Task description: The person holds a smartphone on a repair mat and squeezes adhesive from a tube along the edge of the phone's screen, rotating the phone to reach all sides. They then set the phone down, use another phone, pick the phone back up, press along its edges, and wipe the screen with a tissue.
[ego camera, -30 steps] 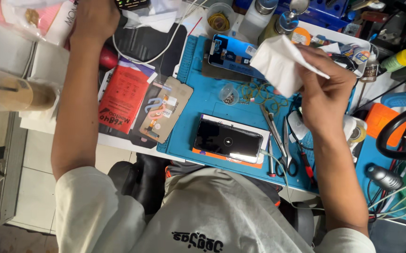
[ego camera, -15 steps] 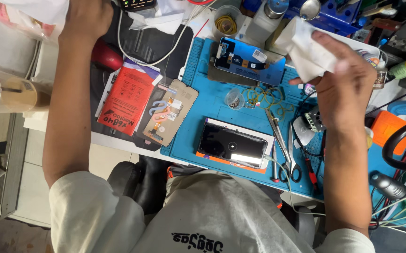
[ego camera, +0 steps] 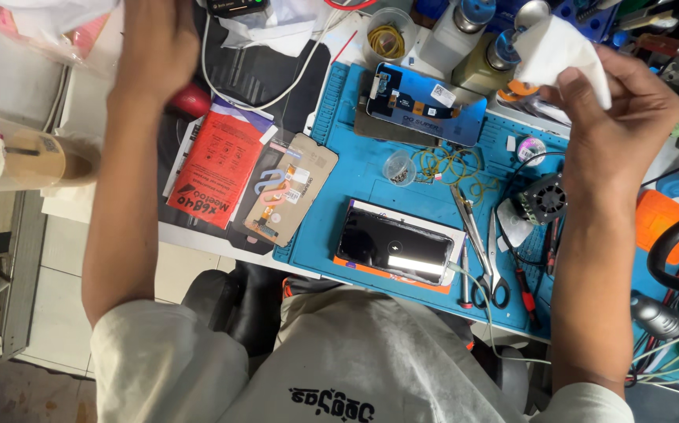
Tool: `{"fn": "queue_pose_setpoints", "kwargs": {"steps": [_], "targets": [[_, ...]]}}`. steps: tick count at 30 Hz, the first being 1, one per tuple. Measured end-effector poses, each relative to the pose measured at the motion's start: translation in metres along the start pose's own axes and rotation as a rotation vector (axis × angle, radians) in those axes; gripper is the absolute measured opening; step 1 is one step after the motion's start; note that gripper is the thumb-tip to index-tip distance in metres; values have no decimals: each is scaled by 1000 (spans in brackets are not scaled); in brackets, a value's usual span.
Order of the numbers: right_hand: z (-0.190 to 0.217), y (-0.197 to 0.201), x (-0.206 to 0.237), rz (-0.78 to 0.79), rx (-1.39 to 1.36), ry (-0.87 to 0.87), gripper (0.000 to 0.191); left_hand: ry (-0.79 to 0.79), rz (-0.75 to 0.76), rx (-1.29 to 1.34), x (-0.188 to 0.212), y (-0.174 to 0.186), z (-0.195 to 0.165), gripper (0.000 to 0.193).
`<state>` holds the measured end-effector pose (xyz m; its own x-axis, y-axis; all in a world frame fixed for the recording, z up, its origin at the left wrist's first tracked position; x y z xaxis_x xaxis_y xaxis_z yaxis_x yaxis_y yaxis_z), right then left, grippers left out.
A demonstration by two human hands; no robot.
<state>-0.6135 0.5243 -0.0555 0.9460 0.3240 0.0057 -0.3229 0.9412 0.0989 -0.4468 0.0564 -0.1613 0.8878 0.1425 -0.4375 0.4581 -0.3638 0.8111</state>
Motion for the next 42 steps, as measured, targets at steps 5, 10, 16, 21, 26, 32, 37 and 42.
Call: {"fn": "queue_pose_setpoints", "kwargs": {"steps": [5,10,16,21,26,32,37,42], "targets": [[-8,7,-15,-1,111,71,17,-50,-25,180,19,21,-88,38],[-1,8,-25,-85,109,99,9,-31,22,330,41,24,-155,47],[21,-8,-11,-185,545,594,24,-50,188,490,69,-6,-221,58],[-4,-34,-11,-158,854,744,40,-169,404,507,95,-31,-264,98],[-25,-44,-14,-76,806,687,52,-105,576,532,116,-53,-269,107],[-36,-50,-5,-25,977,769,51,-79,581,559,122,-58,-269,102],[-43,-49,-6,-19,1062,758,52,-94,564,536,122,-54,-263,104],[-41,-48,-3,13,1106,744,44,-152,513,552,119,-51,-259,111]]}}
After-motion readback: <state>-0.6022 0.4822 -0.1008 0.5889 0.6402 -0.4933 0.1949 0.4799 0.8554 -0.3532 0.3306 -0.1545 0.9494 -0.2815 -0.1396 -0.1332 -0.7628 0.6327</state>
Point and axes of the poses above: each hand's wrist, its own x-axis away from the middle knuckle, its own y-axis out of the back of the hand, z = x × y, the point moved 10 cm from there along -x, towards the middle knuckle, and after that the axes turned 11 degrees about -y, right-handed, at the moved point
